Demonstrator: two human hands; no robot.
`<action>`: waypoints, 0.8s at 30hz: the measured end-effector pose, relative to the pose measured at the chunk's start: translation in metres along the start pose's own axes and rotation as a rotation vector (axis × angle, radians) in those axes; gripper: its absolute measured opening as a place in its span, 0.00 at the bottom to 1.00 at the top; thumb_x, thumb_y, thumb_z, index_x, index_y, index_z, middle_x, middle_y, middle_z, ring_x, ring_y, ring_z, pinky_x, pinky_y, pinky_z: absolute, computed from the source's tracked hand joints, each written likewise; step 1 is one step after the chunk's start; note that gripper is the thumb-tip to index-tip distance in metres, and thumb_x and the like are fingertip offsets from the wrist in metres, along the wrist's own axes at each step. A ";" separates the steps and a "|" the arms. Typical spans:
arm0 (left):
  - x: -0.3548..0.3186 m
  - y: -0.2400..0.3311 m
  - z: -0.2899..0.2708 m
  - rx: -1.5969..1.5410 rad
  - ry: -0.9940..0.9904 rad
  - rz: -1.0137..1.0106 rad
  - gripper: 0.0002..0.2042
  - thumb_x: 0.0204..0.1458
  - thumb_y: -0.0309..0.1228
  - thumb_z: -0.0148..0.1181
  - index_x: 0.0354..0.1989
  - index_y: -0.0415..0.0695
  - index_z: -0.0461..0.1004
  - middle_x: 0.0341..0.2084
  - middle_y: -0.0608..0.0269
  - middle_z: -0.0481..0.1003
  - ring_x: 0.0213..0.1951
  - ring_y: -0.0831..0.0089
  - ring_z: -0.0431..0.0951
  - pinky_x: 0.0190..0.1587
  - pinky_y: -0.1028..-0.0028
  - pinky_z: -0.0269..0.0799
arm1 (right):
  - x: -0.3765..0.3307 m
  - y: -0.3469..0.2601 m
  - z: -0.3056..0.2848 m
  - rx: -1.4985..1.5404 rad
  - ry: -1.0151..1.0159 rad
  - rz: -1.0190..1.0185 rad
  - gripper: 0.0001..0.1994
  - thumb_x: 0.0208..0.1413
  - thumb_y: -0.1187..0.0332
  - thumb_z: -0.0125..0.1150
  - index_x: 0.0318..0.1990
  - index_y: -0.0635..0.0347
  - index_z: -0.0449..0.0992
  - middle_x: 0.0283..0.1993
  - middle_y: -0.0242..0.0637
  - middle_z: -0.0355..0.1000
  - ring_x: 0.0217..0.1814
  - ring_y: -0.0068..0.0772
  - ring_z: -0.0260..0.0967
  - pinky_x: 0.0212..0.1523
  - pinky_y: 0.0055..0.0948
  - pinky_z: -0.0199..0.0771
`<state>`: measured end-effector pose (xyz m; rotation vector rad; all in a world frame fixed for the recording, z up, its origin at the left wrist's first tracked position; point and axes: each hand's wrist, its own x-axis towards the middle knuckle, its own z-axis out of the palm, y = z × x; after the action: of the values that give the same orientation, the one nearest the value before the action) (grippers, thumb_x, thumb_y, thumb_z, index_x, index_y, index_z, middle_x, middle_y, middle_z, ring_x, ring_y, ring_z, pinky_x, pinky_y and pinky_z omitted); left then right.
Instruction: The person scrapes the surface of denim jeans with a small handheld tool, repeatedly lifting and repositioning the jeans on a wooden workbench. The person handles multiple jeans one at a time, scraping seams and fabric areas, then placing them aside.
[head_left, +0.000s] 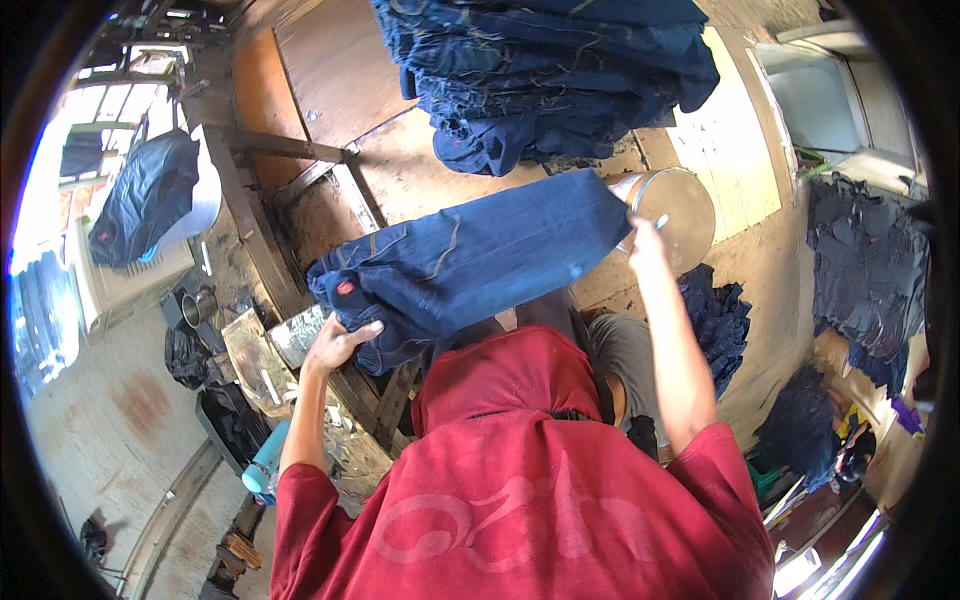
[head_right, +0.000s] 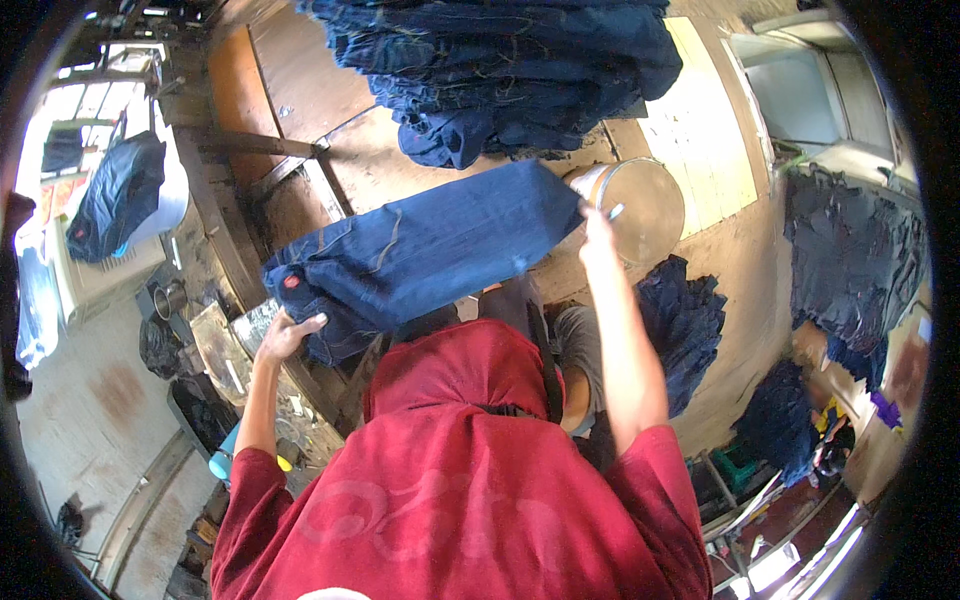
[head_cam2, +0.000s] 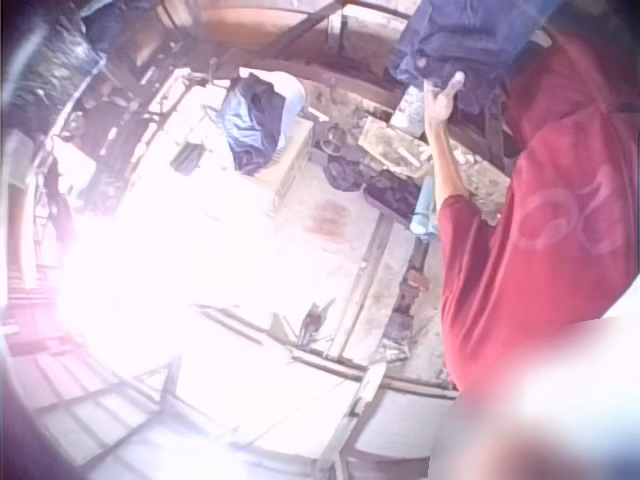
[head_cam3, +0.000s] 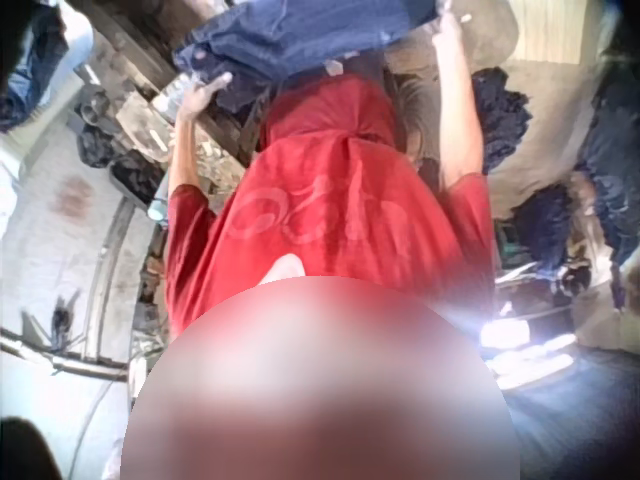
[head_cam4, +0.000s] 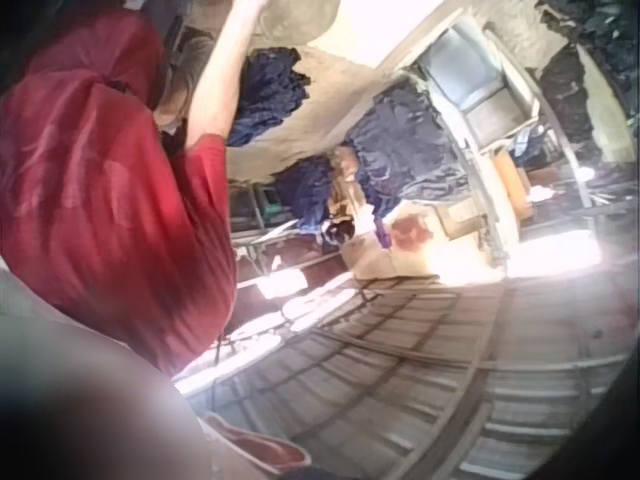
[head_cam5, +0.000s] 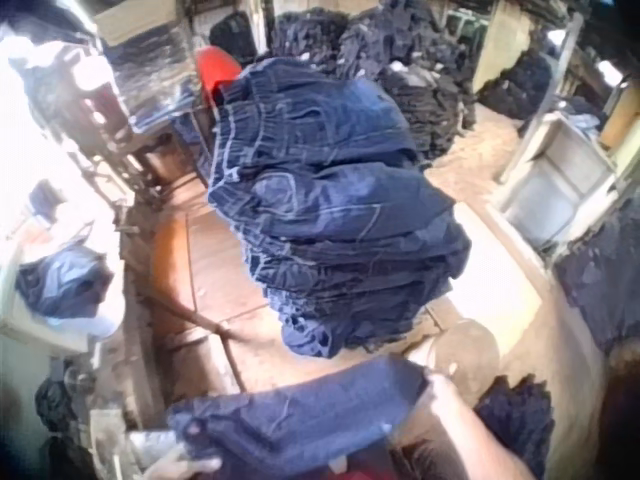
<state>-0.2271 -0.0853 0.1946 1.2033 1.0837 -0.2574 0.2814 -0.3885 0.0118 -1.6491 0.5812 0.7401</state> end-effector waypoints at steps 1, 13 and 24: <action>0.014 0.006 0.011 -0.026 -0.014 0.016 0.18 0.60 0.31 0.76 0.57 0.39 0.81 0.47 0.67 0.85 0.49 0.75 0.82 0.58 0.68 0.78 | 0.026 -0.021 0.001 -0.069 0.122 -0.019 0.28 0.57 0.59 0.81 0.60 0.58 0.75 0.53 0.36 0.78 0.54 0.36 0.76 0.55 0.41 0.76; 0.103 0.136 -0.037 0.866 -0.188 -0.019 0.32 0.43 0.43 0.88 0.56 0.44 0.85 0.52 0.64 0.87 0.54 0.73 0.82 0.63 0.67 0.76 | 0.037 -0.040 0.025 -0.311 -0.141 -0.172 0.22 0.61 0.65 0.79 0.57 0.61 0.74 0.47 0.32 0.77 0.44 0.28 0.71 0.50 0.36 0.77; 0.134 0.123 0.267 -1.057 -0.607 -0.081 0.26 0.72 0.44 0.60 0.71 0.41 0.71 0.67 0.57 0.77 0.71 0.61 0.73 0.78 0.56 0.61 | -0.069 -0.050 -0.049 -0.159 0.439 -0.606 0.29 0.70 0.39 0.65 0.48 0.59 0.68 0.34 0.30 0.65 0.28 0.21 0.63 0.27 0.23 0.64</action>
<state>0.0670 -0.2131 0.1545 0.1007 0.5652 -0.0670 0.2788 -0.4283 0.1016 -2.0131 0.2923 -0.0236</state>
